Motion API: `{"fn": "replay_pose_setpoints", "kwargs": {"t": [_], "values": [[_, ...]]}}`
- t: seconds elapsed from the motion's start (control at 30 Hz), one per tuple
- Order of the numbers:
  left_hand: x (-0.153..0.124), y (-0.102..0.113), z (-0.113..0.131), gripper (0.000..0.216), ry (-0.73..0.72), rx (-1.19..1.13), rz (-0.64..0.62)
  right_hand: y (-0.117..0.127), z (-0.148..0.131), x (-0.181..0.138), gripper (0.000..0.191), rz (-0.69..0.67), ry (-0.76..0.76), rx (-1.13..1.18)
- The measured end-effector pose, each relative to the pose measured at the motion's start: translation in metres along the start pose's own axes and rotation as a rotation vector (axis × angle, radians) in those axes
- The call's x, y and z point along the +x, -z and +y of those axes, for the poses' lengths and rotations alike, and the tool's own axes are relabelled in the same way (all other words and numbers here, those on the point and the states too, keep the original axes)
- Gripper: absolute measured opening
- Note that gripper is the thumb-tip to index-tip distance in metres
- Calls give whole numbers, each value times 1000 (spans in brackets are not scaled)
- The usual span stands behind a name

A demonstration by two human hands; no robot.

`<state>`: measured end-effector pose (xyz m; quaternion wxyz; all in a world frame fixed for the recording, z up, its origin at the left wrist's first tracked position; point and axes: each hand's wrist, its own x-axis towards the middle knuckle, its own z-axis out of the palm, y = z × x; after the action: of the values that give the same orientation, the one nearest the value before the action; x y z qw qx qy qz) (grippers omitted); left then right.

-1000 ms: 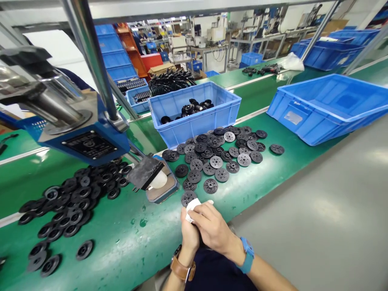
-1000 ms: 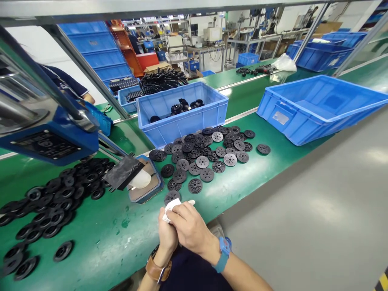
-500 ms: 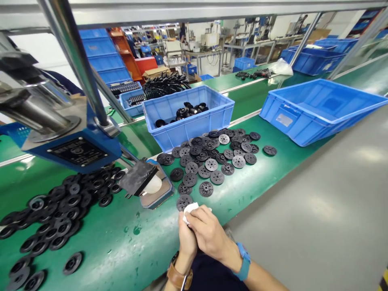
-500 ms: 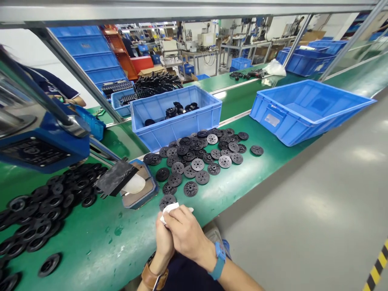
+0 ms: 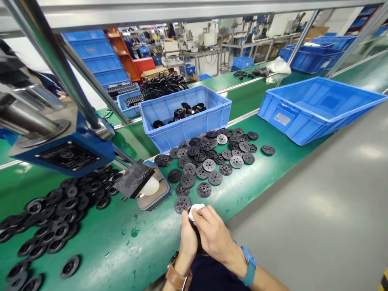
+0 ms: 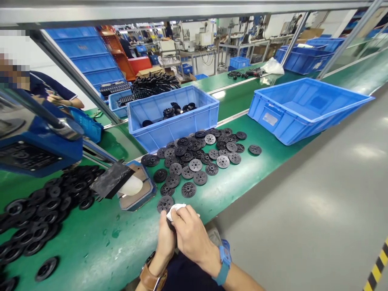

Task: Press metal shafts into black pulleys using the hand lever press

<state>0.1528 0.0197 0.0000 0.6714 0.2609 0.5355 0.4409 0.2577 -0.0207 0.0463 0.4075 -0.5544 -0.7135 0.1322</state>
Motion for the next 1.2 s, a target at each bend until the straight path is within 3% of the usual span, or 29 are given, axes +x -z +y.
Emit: {"fn": "replay_pose_setpoints", "kwargs": {"t": [0.1, 0.2, 0.27, 0.4, 0.5, 0.57, 0.67, 0.77, 0.93, 1.2], "values": [[1, -4, -5, 57, 42, -22, -16, 1, 3, 7, 32, 12, 19, 77], [1, -7, -8, 57, 49, -40, -38, 3, 12, 12, 30, 53, -64, 112], [2, -12, -2, 58, -17, 26, -93, 7, 25, 13, 29, 104, -109, 104], [15, -47, 36, 49, -450, 408, -227, 20, 64, 7, 27, 327, -282, 115], [39, -97, 72, 36, -711, 850, -230, 25, 87, 2, 29, 487, -389, 92], [62, -135, 89, 41, -836, 1224, -223, 24, 94, 0, 30, 531, -400, 72], [93, -184, 98, 43, -885, 1362, -260, 20, 96, 0, 30, 551, -387, 62], [113, -216, 95, 37, -907, 1446, -284, 17, 94, 1, 29, 561, -369, 61], [124, -246, 85, 30, -954, 1547, -329, 14, 94, 1, 29, 570, -360, 64], [149, -287, 77, 36, -959, 1653, -565, 14, 94, 2, 29, 596, -378, 96]]}}
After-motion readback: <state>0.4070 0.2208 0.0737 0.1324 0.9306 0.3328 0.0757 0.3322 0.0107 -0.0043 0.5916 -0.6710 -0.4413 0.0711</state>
